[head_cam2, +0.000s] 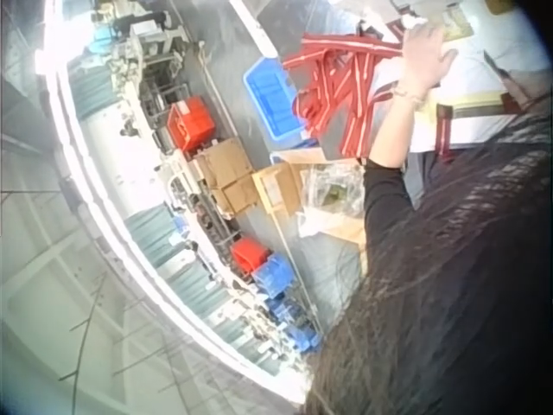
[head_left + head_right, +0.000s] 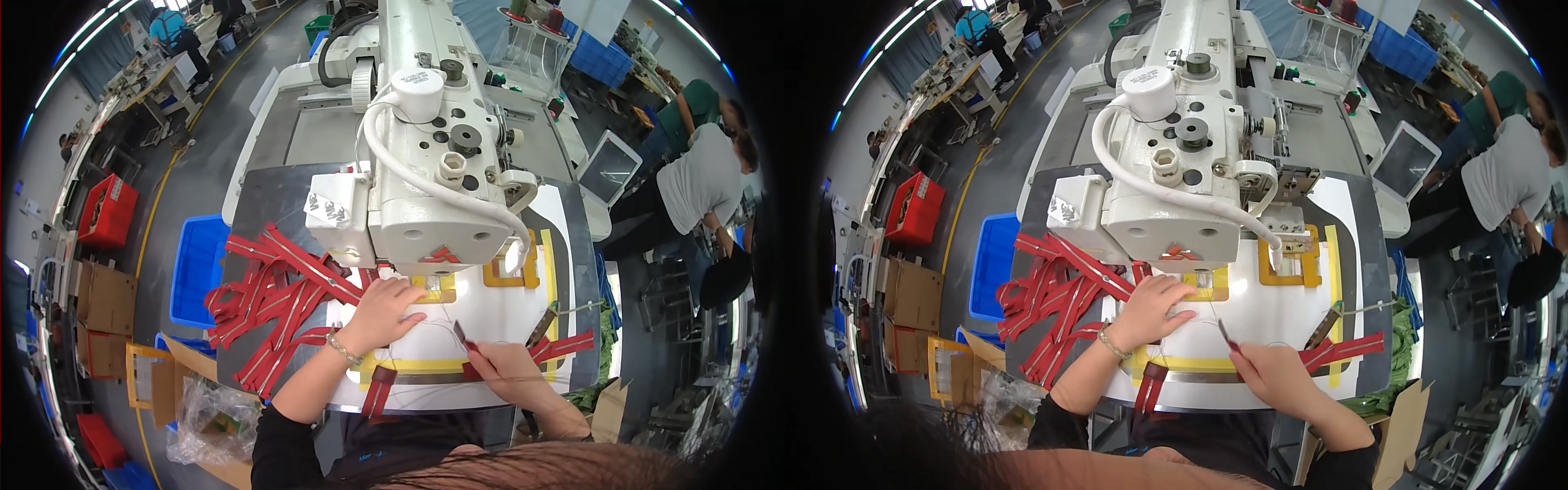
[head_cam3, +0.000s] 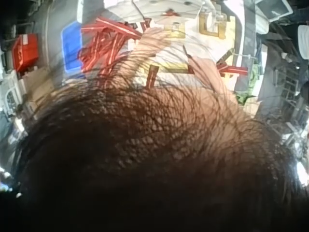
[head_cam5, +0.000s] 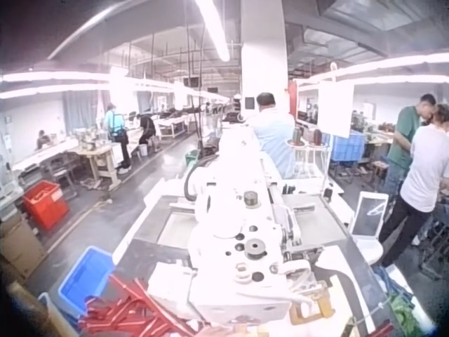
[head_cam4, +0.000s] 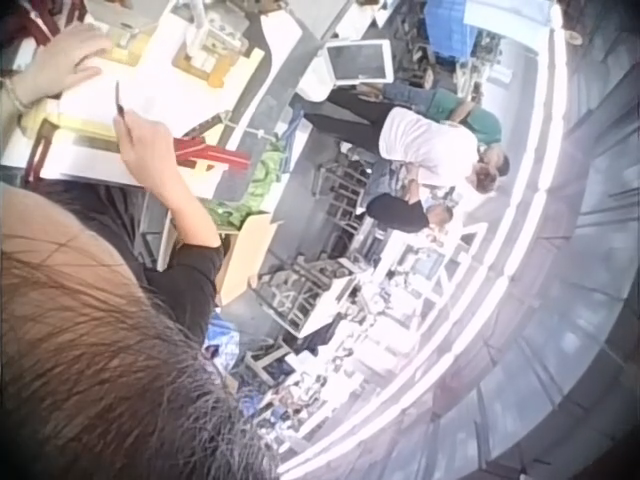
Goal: Sewing red leather or fabric straps using an industrial sewing machine.
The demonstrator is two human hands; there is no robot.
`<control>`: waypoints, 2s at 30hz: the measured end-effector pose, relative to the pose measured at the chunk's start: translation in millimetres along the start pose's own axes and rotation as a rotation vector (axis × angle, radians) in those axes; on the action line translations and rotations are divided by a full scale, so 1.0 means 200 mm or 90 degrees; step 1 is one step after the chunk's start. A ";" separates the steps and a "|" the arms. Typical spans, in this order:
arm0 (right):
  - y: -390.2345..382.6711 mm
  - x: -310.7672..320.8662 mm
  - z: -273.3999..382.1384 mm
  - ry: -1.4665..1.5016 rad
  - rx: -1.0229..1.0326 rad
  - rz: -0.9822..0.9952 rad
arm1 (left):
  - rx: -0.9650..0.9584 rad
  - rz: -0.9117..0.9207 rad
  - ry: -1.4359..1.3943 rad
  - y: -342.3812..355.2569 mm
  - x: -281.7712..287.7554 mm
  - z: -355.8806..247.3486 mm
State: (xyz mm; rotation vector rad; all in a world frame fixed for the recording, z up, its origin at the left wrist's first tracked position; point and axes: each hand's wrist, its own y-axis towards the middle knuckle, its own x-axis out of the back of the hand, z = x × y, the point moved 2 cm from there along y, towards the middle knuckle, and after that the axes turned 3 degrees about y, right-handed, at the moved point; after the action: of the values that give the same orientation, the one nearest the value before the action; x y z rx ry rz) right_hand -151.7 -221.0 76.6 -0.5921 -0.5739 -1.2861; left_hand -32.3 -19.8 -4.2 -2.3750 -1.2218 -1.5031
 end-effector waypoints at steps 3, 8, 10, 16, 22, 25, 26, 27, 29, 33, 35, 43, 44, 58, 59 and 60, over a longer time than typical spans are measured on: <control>-0.10 0.02 0.02 0.148 -0.074 0.162 | -0.048 0.013 0.116 0.01 0.00 -0.06; -0.13 0.01 0.10 0.374 -0.151 0.390 | -0.038 -0.010 0.241 0.02 0.00 -0.09; -0.13 -0.10 0.00 0.381 -0.108 0.406 | -0.002 -0.085 0.174 0.01 0.01 -0.08; -0.12 -0.33 -0.01 0.563 -0.156 0.436 | -0.019 0.210 -0.326 -0.01 0.06 -0.12; 0.07 -0.24 -0.05 0.470 -0.151 0.487 | 0.024 0.334 -0.573 -0.05 0.13 -0.19; 0.17 -0.09 -0.14 0.150 0.101 0.381 | 0.151 0.327 -0.683 -0.04 0.13 -0.22; 0.22 -0.08 -0.17 0.088 0.133 0.239 | 0.159 0.313 -0.697 -0.06 0.11 -0.20; 0.27 -0.06 -0.16 0.057 0.152 0.115 | 0.161 0.303 -0.717 -0.07 0.10 -0.21; 0.35 -0.09 -0.18 0.024 0.167 -0.012 | 0.191 0.320 -0.720 -0.07 0.10 -0.23; 0.43 -0.20 -0.28 -0.113 0.258 -0.146 | 0.250 0.307 -0.741 -0.06 0.08 -0.26; 0.44 -0.22 -0.29 -0.123 0.244 -0.191 | 0.239 0.292 -0.727 -0.06 0.08 -0.26; 0.38 -0.19 -0.31 0.303 0.140 -0.015 | 0.274 0.190 -0.734 -0.06 0.08 -0.23; 0.36 -0.18 -0.30 0.305 0.140 -0.011 | 0.278 0.188 -0.734 -0.05 0.08 -0.23; 0.29 -0.15 -0.24 0.587 -0.012 0.215 | 0.258 0.200 -0.713 -0.06 0.06 -0.20; 0.29 -0.15 -0.25 0.588 -0.013 0.213 | 0.257 0.203 -0.713 -0.06 0.06 -0.21; 0.30 -0.15 -0.25 0.604 -0.008 0.210 | 0.254 0.206 -0.718 -0.05 0.07 -0.22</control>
State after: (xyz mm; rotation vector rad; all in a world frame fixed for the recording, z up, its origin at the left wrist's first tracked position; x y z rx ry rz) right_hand -95.7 -223.8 15.0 -0.0327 0.3094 -1.0981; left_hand -67.9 -23.9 25.9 -2.8889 -0.9767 0.2785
